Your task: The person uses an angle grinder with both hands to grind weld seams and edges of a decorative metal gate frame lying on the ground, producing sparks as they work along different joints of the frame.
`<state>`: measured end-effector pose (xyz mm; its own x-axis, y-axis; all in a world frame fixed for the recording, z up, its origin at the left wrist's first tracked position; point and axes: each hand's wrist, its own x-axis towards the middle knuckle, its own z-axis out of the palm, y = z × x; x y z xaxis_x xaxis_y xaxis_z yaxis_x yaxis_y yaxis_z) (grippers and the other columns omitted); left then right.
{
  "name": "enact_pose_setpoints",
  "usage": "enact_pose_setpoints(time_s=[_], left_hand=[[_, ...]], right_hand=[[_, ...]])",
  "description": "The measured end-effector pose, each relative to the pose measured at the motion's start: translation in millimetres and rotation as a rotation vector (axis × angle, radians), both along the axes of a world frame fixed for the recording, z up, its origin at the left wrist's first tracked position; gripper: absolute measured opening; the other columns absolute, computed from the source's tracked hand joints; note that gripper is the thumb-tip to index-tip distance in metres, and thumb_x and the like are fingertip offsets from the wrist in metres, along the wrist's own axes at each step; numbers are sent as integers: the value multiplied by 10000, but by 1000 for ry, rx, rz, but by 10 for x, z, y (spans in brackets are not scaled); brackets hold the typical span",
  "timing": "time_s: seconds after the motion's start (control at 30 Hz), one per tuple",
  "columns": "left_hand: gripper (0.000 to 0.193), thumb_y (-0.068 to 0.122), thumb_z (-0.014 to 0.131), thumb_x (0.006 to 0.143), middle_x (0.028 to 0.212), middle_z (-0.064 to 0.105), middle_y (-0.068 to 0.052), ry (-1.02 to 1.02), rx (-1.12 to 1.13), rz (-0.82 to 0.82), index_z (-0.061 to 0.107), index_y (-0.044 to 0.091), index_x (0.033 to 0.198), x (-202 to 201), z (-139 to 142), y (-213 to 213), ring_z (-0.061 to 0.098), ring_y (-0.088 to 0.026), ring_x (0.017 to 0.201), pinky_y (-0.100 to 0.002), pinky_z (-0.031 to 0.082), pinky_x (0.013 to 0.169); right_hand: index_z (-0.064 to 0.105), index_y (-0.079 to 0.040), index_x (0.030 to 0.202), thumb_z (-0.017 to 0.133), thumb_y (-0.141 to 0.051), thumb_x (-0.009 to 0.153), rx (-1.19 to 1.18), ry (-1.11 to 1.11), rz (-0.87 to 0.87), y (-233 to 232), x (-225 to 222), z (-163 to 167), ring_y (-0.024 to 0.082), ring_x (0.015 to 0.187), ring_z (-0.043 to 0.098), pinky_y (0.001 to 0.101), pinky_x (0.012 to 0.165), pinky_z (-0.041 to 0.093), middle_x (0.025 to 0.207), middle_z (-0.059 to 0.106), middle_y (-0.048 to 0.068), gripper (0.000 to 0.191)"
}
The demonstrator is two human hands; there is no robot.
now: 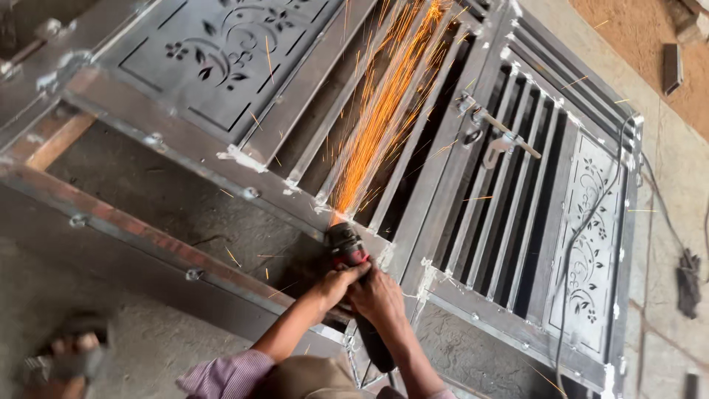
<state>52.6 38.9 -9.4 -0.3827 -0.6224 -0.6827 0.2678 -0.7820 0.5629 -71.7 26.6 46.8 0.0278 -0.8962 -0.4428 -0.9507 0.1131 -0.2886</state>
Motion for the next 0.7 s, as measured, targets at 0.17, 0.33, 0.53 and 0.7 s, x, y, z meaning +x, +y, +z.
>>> enact_pose_setpoints(time_s=[0.17, 0.33, 0.53, 0.7], left_hand=[[563, 650, 677, 839, 738, 673, -75, 93, 93, 38, 692, 88, 877, -268, 159, -64, 647, -230, 607, -390, 567, 535], [451, 570, 684, 799, 856, 736, -67, 132, 161, 87, 716, 166, 998, -409, 193, 105, 695, -224, 696, -416, 577, 573], [468, 495, 692, 829, 943, 793, -79, 145, -63, 100, 772, 103, 1073, -406, 128, 49, 731, -209, 875, -362, 561, 760], [451, 474, 691, 840, 948, 797, -100, 139, -1, 40, 772, 83, 1051, -374, 310, 147, 733, -220, 914, -357, 541, 827]], right_hand=[[605, -122, 1238, 613, -454, 862, -10, 100, 60, -120, -67, 294, 436, 878, 717, 536, 757, 558, 889, 746, 221, 502], [589, -143, 1299, 600, -438, 855, 62, 137, -14, 33, -116, 400, 433, 852, 726, 524, 740, 560, 879, 750, 225, 533], [580, -97, 1270, 580, -438, 879, 75, 218, -142, 99, -76, 358, 418, 862, 739, 519, 756, 574, 902, 744, 221, 518], [670, -34, 1069, 601, -391, 901, 64, 245, -196, 276, -60, 525, 445, 911, 728, 524, 797, 560, 922, 738, 256, 401]])
